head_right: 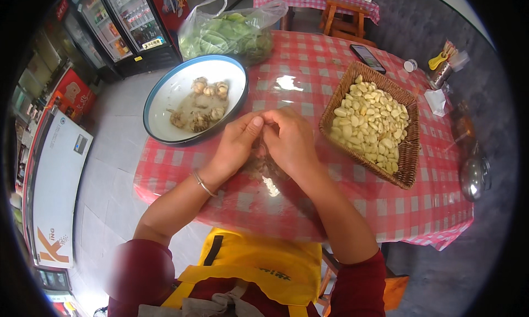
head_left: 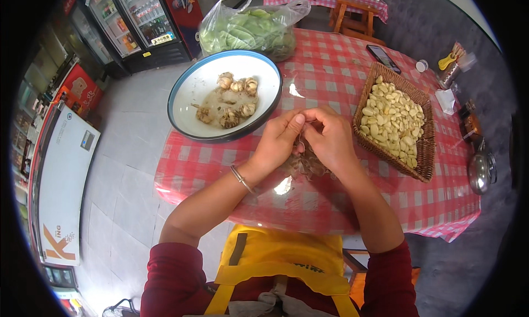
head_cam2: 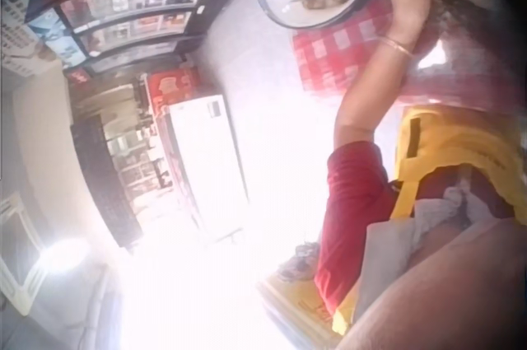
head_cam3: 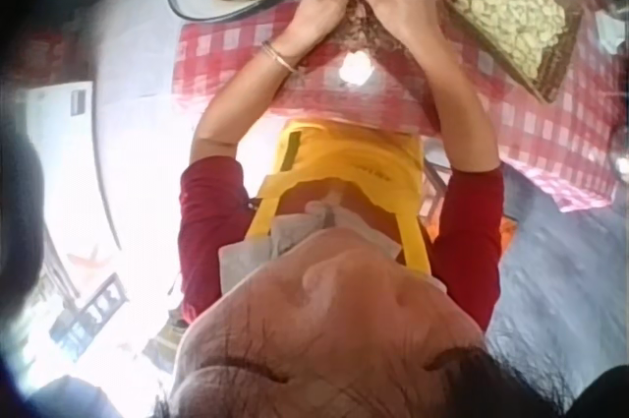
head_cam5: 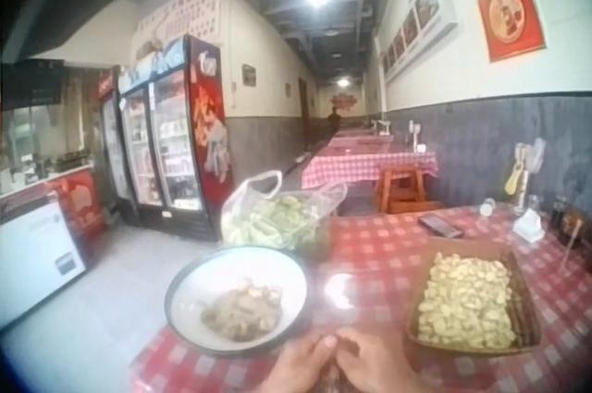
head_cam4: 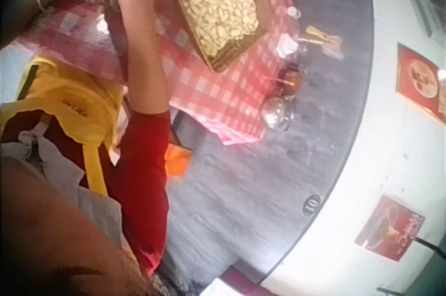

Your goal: The person peels garlic cloves by hand, separating the outer skin and placing the peeled cloves into a woven basket. The person handles garlic bulbs from a bowl, removes skins, and accumulates peeled cloves in the basket while seated at a table.

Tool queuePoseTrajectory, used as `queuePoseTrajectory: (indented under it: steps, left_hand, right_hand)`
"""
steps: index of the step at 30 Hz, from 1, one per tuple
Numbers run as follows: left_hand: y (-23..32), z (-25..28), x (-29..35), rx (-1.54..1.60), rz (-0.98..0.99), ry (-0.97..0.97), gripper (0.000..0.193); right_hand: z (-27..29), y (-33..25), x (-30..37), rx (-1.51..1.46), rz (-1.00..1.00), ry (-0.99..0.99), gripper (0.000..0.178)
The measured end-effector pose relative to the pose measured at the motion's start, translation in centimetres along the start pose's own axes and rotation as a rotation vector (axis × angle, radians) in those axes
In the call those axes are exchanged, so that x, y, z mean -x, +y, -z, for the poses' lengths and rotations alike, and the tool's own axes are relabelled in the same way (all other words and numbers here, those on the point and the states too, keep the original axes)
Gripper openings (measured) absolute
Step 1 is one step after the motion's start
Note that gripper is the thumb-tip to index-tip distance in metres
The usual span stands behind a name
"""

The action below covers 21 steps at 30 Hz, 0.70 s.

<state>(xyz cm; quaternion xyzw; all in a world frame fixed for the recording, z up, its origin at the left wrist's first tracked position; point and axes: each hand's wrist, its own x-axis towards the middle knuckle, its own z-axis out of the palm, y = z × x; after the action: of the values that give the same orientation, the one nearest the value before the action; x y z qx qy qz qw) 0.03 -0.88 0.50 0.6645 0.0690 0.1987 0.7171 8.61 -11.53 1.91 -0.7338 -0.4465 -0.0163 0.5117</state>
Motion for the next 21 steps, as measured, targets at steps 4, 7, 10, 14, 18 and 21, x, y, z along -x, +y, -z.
queuePoseTrajectory:
  steps: [4,7,10,14,18,21]
  left_hand:
    - [0.0,0.3,-0.1,0.117,0.030,0.077,0.029]
    - [0.2,0.3,0.0,0.146,0.031,0.140,0.024]
    - [0.3,0.5,0.0,0.115,0.031,0.118,0.019]
    - [0.6,0.2,0.1,0.159,0.050,0.113,0.016]
    - [0.7,0.4,0.3,0.178,0.012,0.123,0.017]
    - [0.4,0.4,0.1,0.226,0.005,0.116,0.018]
  right_hand:
    - [0.2,-0.4,-0.1,-0.220,-0.099,0.010,0.014]
    - [0.9,-0.5,-0.5,-0.471,-0.242,0.040,0.014]
    - [1.4,-0.4,-0.7,-0.737,-0.265,-0.013,0.018]
    - [1.0,-0.5,-0.4,-0.624,-0.290,-0.017,0.017]
    - [0.9,-0.8,-0.4,-0.632,-0.255,0.004,0.015]
    - [1.0,-0.4,-0.6,-0.612,-0.286,-0.021,0.015]
